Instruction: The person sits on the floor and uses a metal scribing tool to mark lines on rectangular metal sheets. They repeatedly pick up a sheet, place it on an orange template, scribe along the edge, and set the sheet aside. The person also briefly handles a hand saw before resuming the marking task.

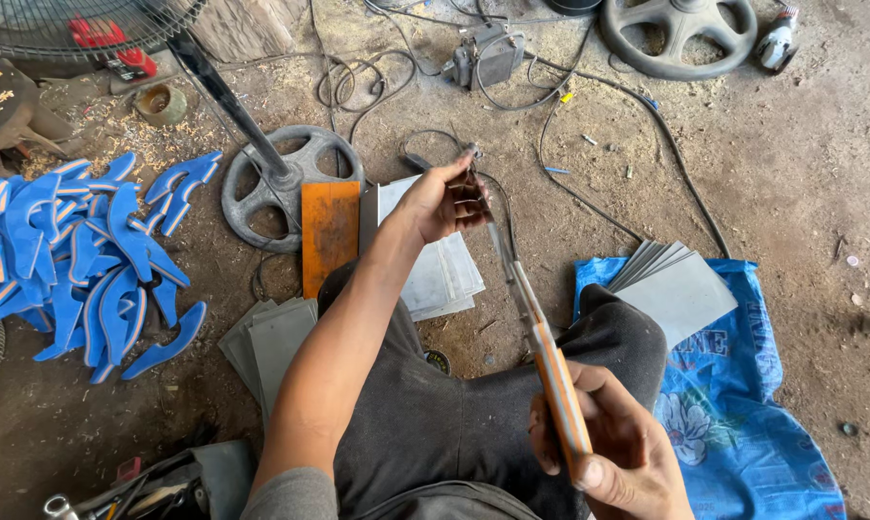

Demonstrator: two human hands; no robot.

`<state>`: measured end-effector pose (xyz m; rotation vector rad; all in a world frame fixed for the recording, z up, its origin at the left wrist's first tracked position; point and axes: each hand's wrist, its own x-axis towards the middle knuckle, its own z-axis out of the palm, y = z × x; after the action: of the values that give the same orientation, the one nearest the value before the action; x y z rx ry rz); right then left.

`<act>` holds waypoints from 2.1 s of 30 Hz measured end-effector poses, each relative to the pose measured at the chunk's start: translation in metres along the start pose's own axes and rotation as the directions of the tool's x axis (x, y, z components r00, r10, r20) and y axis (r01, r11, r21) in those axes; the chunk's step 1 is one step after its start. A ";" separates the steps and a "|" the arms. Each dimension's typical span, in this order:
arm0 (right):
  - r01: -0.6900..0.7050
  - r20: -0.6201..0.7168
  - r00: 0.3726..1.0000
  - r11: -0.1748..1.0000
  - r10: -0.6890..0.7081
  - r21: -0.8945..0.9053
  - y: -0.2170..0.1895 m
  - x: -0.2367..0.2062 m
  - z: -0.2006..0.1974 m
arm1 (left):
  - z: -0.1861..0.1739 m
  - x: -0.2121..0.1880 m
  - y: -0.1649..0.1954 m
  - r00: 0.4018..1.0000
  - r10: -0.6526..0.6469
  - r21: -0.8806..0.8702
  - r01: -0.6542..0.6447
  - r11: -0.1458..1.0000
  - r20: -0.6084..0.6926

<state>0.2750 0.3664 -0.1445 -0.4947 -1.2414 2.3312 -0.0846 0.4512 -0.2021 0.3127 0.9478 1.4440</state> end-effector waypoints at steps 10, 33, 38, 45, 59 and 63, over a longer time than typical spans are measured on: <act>-0.499 -0.381 0.825 0.223 0.417 -0.837 -0.090 0.023 0.008 | -0.004 0.010 -0.010 0.970 0.084 -0.074 -0.103 0.992 -0.226; 0.393 -0.285 0.841 0.882 -0.459 -0.261 0.014 0.028 -0.044 | 0.261 -0.001 0.004 0.827 0.122 0.432 -0.406 0.806 0.549; 0.471 -0.645 0.634 0.874 -0.427 -0.115 0.005 -0.035 -0.087 | 0.343 0.039 -0.064 0.881 -0.092 0.425 -0.131 0.895 0.465; 0.587 -0.768 0.330 0.757 -0.548 -0.288 -0.124 -0.152 -0.297 | 0.203 0.036 -0.130 0.843 -0.087 0.568 -0.278 0.774 0.531; 0.824 -0.866 0.316 0.564 -0.387 0.049 -0.097 -0.197 -0.424 | -0.047 -0.063 -0.123 0.978 -0.066 0.475 0.154 0.867 -0.196; 0.812 -0.903 0.429 0.426 0.030 0.400 0.032 -0.186 -0.363 | -0.025 -0.115 -0.134 0.961 0.174 0.893 0.120 0.434 -0.214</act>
<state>0.6063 0.4967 -0.3451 -0.6436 0.2758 1.4864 0.0073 0.3149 -0.2707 0.9476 1.9539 0.8550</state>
